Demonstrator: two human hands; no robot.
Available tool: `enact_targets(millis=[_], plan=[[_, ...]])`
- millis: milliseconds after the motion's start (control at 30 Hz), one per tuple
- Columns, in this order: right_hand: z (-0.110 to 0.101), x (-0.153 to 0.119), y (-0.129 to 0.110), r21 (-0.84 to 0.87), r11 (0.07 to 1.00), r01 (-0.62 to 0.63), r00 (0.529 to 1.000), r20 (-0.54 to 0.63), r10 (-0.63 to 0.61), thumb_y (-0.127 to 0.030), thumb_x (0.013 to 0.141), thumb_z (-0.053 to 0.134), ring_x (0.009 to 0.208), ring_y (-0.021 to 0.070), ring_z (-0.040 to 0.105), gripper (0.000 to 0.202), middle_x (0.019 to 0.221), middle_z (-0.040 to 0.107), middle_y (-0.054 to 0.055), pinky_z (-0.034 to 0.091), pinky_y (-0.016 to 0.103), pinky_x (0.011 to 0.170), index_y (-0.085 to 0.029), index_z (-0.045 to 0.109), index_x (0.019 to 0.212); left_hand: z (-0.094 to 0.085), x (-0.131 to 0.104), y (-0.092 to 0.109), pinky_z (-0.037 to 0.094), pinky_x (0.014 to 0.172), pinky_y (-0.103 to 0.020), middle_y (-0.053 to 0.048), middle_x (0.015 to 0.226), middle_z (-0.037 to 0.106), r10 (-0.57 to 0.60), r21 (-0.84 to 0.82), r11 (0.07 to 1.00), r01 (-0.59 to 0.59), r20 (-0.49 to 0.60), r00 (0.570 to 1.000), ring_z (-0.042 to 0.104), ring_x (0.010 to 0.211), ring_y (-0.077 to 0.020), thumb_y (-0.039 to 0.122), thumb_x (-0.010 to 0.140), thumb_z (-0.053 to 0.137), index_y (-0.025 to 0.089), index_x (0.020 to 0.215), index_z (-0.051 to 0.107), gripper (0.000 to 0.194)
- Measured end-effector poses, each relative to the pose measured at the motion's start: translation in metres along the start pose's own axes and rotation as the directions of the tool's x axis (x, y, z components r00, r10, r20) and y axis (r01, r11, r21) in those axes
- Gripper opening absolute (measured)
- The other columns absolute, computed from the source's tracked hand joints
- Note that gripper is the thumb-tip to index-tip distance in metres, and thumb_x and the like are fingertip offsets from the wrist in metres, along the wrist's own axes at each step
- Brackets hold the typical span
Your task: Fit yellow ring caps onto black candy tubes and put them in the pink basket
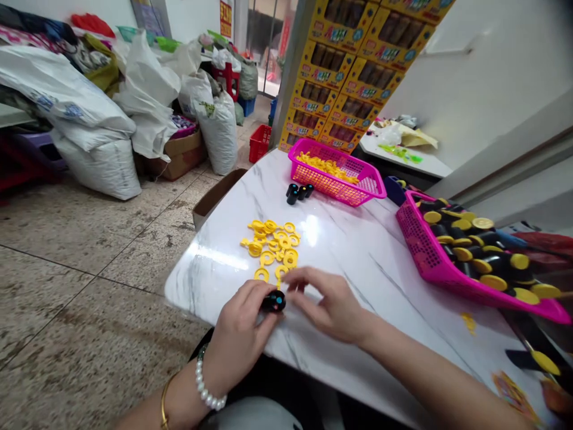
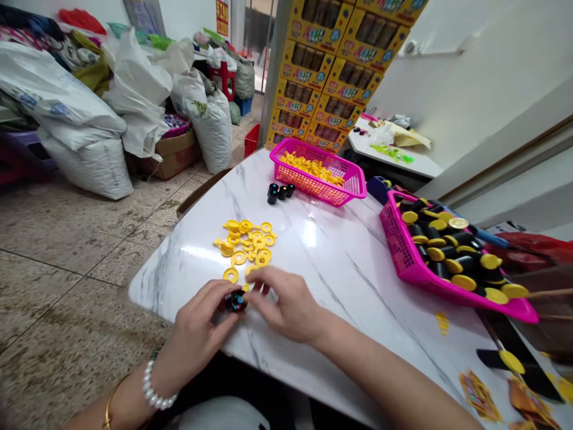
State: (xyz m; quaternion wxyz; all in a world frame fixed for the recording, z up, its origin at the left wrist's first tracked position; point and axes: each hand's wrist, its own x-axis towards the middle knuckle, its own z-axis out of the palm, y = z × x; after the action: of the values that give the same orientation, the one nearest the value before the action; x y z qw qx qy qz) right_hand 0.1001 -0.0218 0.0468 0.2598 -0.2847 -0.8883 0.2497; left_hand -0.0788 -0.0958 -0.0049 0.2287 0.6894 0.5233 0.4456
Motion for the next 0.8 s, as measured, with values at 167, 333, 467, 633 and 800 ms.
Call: enact_targets(millis=[167, 333, 467, 633, 800], plan=[[-0.015, 0.020, 0.057, -0.394, 0.892, 0.219, 0.970, 0.188, -0.155, -0.019, 0.095, 0.044, 0.101, 0.0239, 0.057, 0.031, 0.123, 0.062, 0.008, 0.048, 0.042, 0.089, -0.024, 0.063, 0.118, 0.002, -0.006, -0.006, 0.050, 0.095, -0.037, -0.007, 0.114, 0.064, 0.027, 0.078, 0.997, -0.030, 0.032, 0.999, 0.060, 0.106, -0.0197, 0.012, 0.085, 0.060, 0.020, 0.120, 0.055, 0.036], [-0.023, 0.021, 0.056, -0.567, 0.797, 0.208, 0.956, 0.292, -0.042, -0.021, 0.092, 0.050, 0.089, 0.0248, 0.056, 0.017, 0.101, 0.066, 0.012, 0.048, 0.038, 0.079, -0.016, 0.065, 0.097, 0.003, -0.003, -0.006, 0.049, 0.097, -0.034, -0.005, 0.117, 0.065, 0.047, 0.097, 0.994, -0.050, 0.031, 0.998, 0.059, 0.107, -0.0178, 0.014, 0.084, 0.064, 0.019, 0.123, 0.054, 0.041], [-0.026, 0.008, 0.037, -0.594, 0.797, 0.110, 0.962, 0.265, 0.064, -0.019, 0.084, 0.058, 0.091, 0.0254, 0.056, 0.035, 0.102, 0.063, 0.012, 0.049, 0.035, 0.073, -0.014, 0.056, 0.119, 0.002, -0.003, -0.003, 0.049, 0.096, -0.036, -0.005, 0.114, 0.066, 0.074, 0.099, 0.992, -0.078, 0.051, 0.996, 0.059, 0.107, -0.0193, 0.017, 0.081, 0.069, 0.019, 0.118, 0.057, 0.039], [-0.017, -0.020, 0.024, -0.664, 0.713, 0.224, 0.931, 0.361, 0.044, -0.017, 0.089, 0.051, 0.077, 0.0252, 0.057, 0.019, 0.084, 0.064, 0.012, 0.047, 0.037, 0.068, -0.015, 0.065, 0.102, 0.001, -0.008, 0.003, 0.050, 0.090, -0.040, -0.005, 0.111, 0.066, 0.055, 0.119, 0.991, -0.065, 0.083, 0.995, 0.059, 0.100, -0.0214, 0.019, 0.082, 0.067, 0.019, 0.118, 0.056, 0.038], [-0.014, -0.042, 0.015, -0.391, 0.920, -0.033, 0.996, 0.069, 0.065, -0.018, 0.092, 0.051, 0.086, 0.0208, 0.062, 0.018, 0.099, 0.065, 0.009, 0.051, 0.033, 0.073, -0.022, 0.067, 0.100, 0.005, -0.009, 0.009, 0.049, 0.087, -0.042, -0.006, 0.107, 0.065, 0.014, 0.151, 0.988, -0.025, 0.072, 0.997, 0.057, 0.096, -0.0228, 0.023, 0.083, 0.066, 0.019, 0.116, 0.056, 0.034]])
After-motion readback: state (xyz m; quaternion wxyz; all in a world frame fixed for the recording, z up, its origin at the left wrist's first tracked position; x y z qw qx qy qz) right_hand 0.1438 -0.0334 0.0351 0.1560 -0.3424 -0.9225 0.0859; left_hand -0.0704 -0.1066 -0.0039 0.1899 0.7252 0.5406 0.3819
